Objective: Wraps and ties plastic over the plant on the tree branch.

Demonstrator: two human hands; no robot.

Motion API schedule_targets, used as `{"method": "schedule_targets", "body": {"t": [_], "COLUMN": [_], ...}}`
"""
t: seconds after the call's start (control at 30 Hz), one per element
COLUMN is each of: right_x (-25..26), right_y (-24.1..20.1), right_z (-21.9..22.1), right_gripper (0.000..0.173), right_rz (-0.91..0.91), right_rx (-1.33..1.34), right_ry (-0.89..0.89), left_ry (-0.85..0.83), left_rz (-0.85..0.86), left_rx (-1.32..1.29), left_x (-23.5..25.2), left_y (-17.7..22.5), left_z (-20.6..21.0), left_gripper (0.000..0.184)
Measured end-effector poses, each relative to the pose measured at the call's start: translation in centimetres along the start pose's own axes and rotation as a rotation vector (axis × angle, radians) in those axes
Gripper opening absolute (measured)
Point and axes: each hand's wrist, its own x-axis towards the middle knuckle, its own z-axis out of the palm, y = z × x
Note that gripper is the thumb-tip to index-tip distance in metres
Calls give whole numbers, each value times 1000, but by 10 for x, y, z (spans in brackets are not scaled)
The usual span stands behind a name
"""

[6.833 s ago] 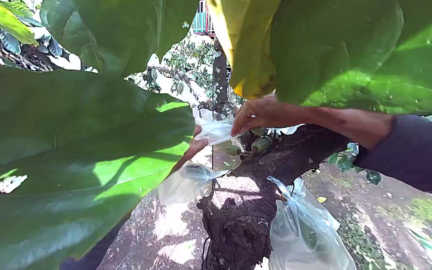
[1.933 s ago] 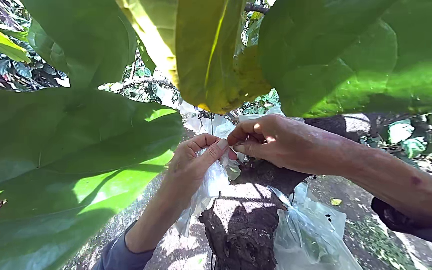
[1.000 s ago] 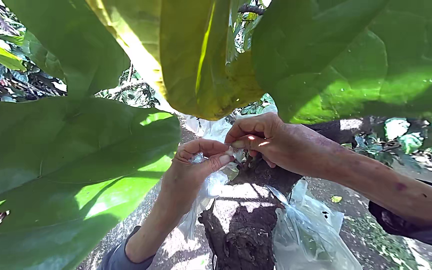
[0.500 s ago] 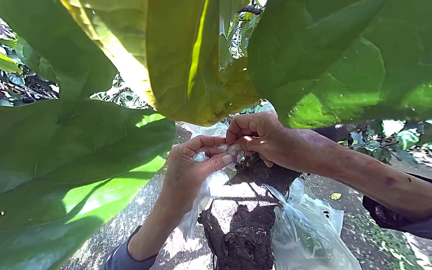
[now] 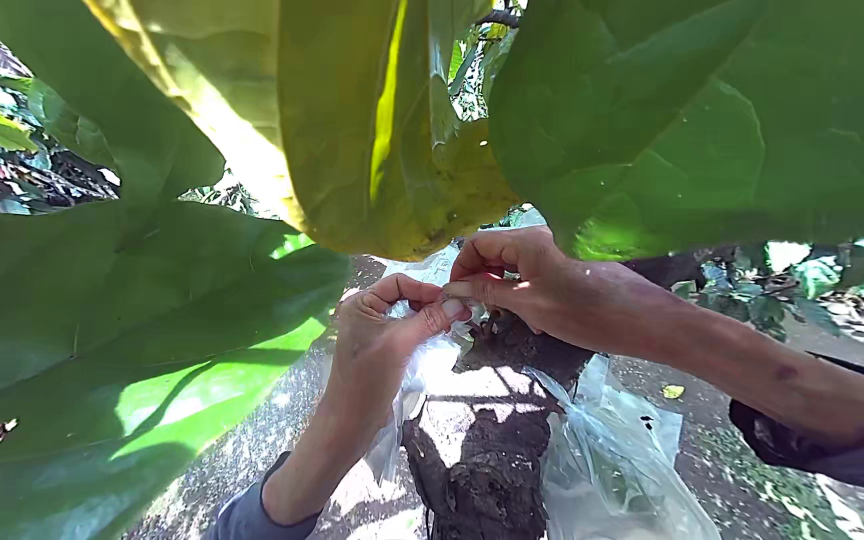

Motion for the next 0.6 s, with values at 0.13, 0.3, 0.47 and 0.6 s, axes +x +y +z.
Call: {"method": "schedule_targets", "body": {"t": [0.13,0.3,0.47,0.6], "right_x": [1,1,1,0], "right_y": [-2,1,3,-1], "right_z": [2,5,7,7], "right_gripper": [16,17,19,20], "right_rz": [34,36,42,78], "right_rx": [-11,10,12,-35], "right_ry": [0,20,31,42], "left_ry": [5,36,76,115], "left_rz": [24,158,254,328], "left_rx": [75,84,112,194], "left_x": [-3,-6,-10,-14], "left_y": [2,-3,-5,-7], "left_z": [2,4,9,12], "left_gripper": [24,10,8,9]}}
